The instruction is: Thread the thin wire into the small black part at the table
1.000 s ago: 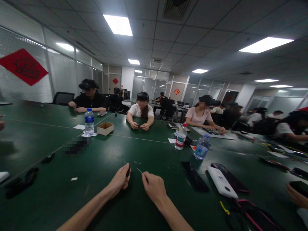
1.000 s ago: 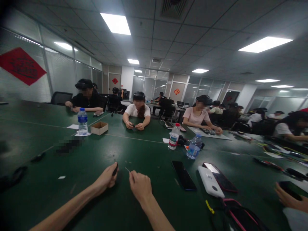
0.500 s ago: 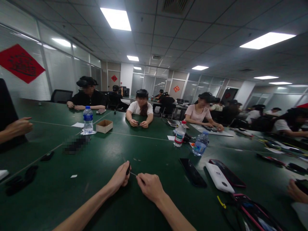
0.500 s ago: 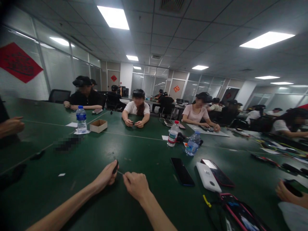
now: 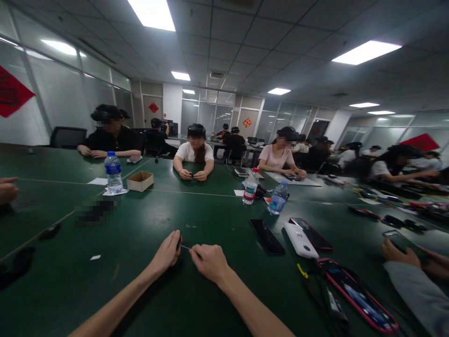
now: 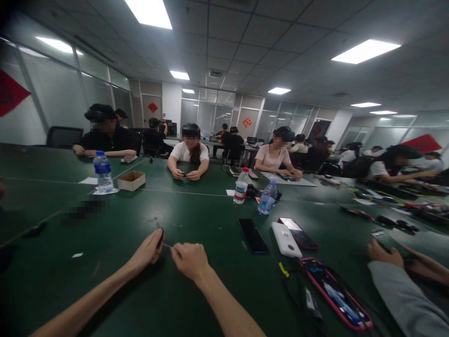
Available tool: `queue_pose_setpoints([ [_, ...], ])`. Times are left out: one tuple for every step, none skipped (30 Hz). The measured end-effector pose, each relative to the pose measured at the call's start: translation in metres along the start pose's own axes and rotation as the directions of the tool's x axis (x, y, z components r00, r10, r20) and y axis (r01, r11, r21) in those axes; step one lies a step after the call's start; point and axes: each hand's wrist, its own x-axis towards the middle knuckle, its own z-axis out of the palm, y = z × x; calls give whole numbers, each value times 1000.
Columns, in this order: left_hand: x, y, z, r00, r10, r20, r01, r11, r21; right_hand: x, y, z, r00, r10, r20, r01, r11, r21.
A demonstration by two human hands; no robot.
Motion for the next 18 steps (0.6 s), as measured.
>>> queue_pose_setpoints([
  [0,0,0,1000,9,-6,-9,1000,5,0,-1,0,1000,7,-3,-7,1000,2],
  [0,-1,0,1000,17,-14,-17,1000,9,-1,-1,1,1000,14,-8,-14,1000,3],
  [0,-1,0,1000,24,-19,-24,1000,13,-1,-2,1,1000,20,-13,-20,1000,3],
  [0,-1,0,999,29,-23,-29,999,18,-2,-3,1,1000,24,-16,-24,1000,2],
  [0,0,1,999,31,-26,-31,999,23,-2,-3,1,999,27,-16,-27,1000,1],
  [-1,0,1,999,33,-32,-32,999,29,-2,-4,1,999,29,-14,-29,1000,2],
  [-2,1,1,998,36,-41,-34,999,36,-2,-4,1,1000,29,-9,-29,1000,8],
  [-2,1,2,998,43,-52,-40,998,42,-2,-4,0,1000,31,-4,-31,999,14],
  [-3,2,3,997,50,-61,-47,998,46,-1,-4,1,999,33,-2,-33,999,16],
  [-3,1,3,996,56,-68,-53,998,47,-1,-4,1,999,36,-2,-36,999,15],
  [-3,1,3,996,60,-70,-57,997,46,-1,-3,1,999,36,-3,-36,999,12],
  [-2,0,4,996,56,-69,-54,998,42,0,-3,2,999,34,-7,-34,999,8],
  [-1,-1,4,997,49,-65,-47,998,36,0,-2,3,999,30,-12,-30,1000,8],
  [-1,-2,4,997,42,-63,-40,999,31,0,-1,3,1000,22,-19,-22,1000,11],
  [0,-3,4,997,39,-59,-38,999,24,0,0,4,1000,10,-26,-10,1000,13],
  [1,-3,4,998,40,-57,-39,999,17,0,1,4,999,-2,-33,2,1000,12],
  [1,-4,4,998,44,-55,-43,999,9,0,1,4,999,-10,-39,10,1000,6],
  [1,-4,4,998,47,-50,-47,999,1,-1,0,4,999,-13,-43,13,1000,-2],
])
